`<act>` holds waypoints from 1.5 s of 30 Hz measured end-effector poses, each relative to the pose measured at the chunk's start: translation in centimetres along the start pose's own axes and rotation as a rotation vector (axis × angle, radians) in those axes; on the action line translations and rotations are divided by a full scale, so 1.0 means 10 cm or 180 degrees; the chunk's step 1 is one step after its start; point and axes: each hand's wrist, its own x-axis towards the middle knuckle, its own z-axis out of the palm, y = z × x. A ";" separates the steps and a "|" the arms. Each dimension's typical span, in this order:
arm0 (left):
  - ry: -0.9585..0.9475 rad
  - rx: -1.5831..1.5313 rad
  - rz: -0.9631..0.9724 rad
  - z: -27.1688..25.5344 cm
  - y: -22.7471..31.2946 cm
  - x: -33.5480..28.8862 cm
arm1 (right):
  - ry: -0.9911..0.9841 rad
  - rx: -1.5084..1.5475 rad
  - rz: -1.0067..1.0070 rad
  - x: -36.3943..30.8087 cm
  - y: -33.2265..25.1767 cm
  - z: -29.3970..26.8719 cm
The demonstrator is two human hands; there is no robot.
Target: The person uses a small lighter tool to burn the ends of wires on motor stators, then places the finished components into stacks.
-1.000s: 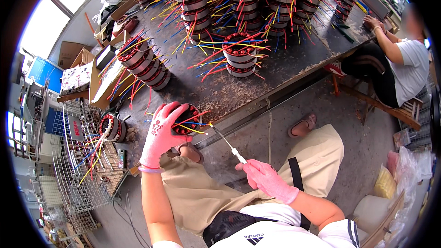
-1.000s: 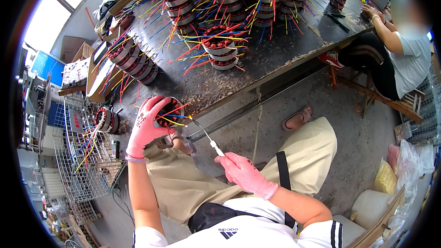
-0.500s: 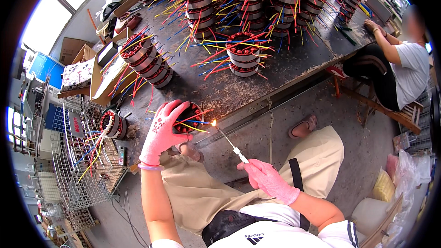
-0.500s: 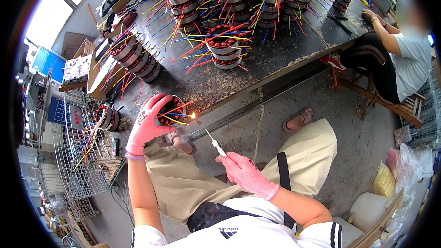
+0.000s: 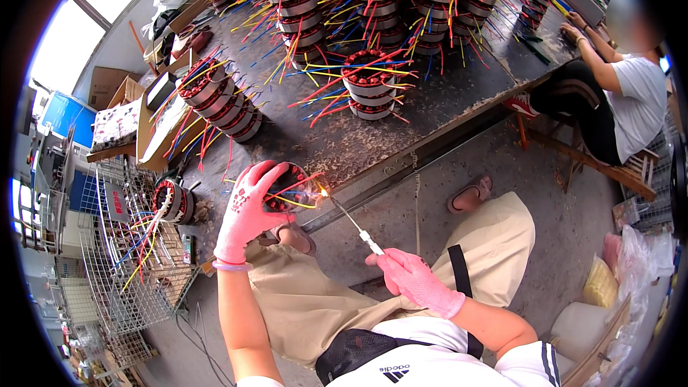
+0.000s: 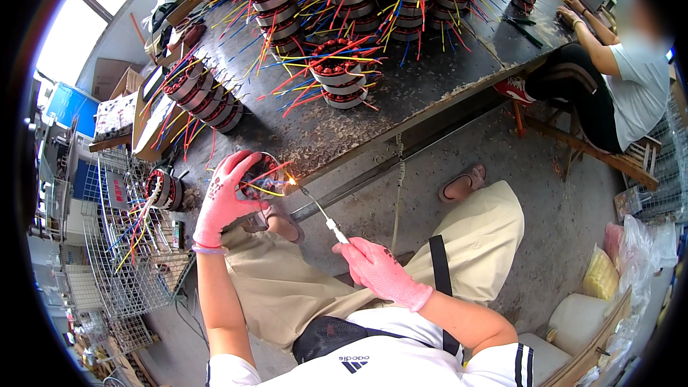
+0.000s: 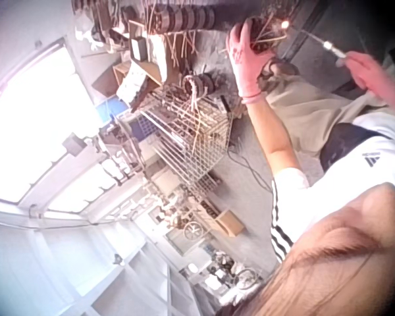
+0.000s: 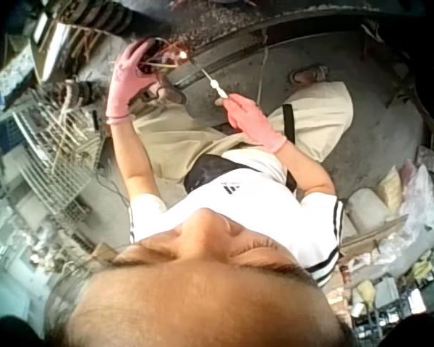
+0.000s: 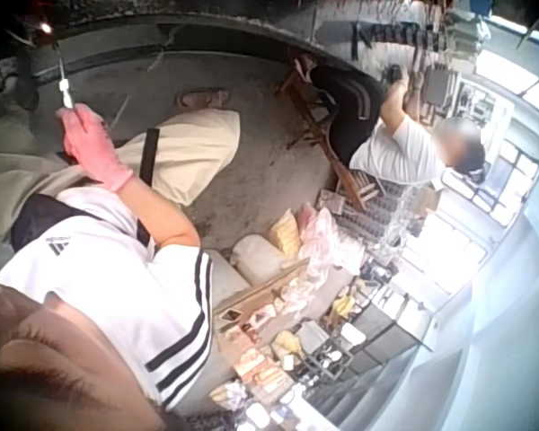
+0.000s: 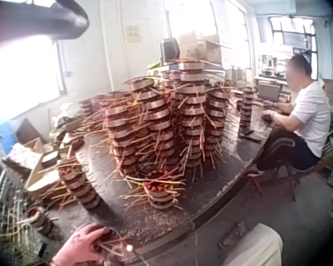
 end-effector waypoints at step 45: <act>0.0085 -0.0071 -0.0020 0.03 0.04 0.00 | -0.0082 -0.0004 -0.0149 0.05 0.10 -0.04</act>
